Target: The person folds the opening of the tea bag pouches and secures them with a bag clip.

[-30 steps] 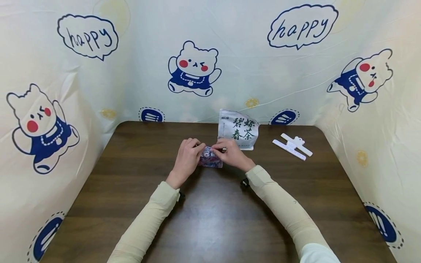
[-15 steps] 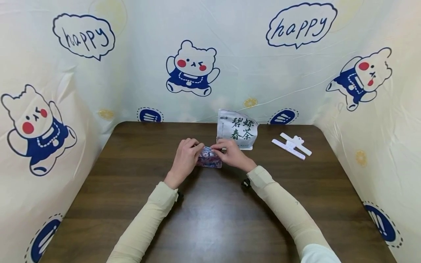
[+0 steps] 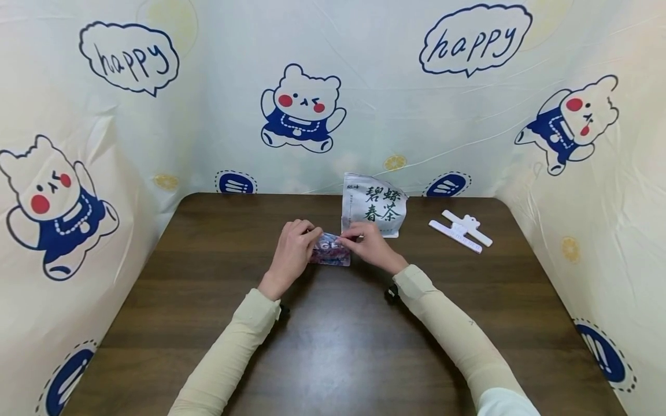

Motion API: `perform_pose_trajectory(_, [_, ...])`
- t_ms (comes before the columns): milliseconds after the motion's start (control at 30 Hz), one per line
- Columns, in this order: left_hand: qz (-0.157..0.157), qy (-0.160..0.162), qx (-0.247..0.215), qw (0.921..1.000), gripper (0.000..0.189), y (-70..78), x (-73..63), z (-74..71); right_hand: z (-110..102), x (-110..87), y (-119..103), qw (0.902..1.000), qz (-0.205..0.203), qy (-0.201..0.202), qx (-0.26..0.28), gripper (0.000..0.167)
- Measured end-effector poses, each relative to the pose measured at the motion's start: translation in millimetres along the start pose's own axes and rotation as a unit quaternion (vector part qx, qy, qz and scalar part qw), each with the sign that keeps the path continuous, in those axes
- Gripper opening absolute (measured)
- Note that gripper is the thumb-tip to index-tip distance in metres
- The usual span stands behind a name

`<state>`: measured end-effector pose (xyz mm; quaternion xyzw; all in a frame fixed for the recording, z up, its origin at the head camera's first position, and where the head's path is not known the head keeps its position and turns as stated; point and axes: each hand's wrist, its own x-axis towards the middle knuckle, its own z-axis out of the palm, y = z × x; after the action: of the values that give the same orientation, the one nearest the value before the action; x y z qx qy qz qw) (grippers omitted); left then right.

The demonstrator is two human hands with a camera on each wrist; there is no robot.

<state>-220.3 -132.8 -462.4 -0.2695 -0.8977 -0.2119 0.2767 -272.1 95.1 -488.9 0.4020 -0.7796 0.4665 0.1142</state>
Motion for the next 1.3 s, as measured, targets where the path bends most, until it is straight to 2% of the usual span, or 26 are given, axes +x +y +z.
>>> perform_pose_trajectory(367, [0.003,0.005,-0.007,1.0000,0.012,-0.7,0.1,-1.0,-3.5,0.8,-0.8,0.9990,-0.018,-0.035,-0.019,0.012])
perform_pose_trajectory(667, [-0.001,0.003,-0.012,0.9999,0.012,-0.4,-1.1,-1.7,-9.9,-3.3,-1.8,0.9969,-0.017,-0.072,-0.028,0.027])
perform_pose_trajectory(967, [-0.004,0.003,-0.021,0.9998,0.012,1.9,0.6,-0.6,-13.7,-6.9,-3.3,0.9966,-0.015,-0.074,-0.033,0.033])
perform_pose_trajectory(1300, [0.011,0.012,-0.017,0.9997,0.012,-0.9,-0.5,0.8,-16.6,-7.3,-3.4,0.9948,-0.012,-0.090,-0.046,0.040])
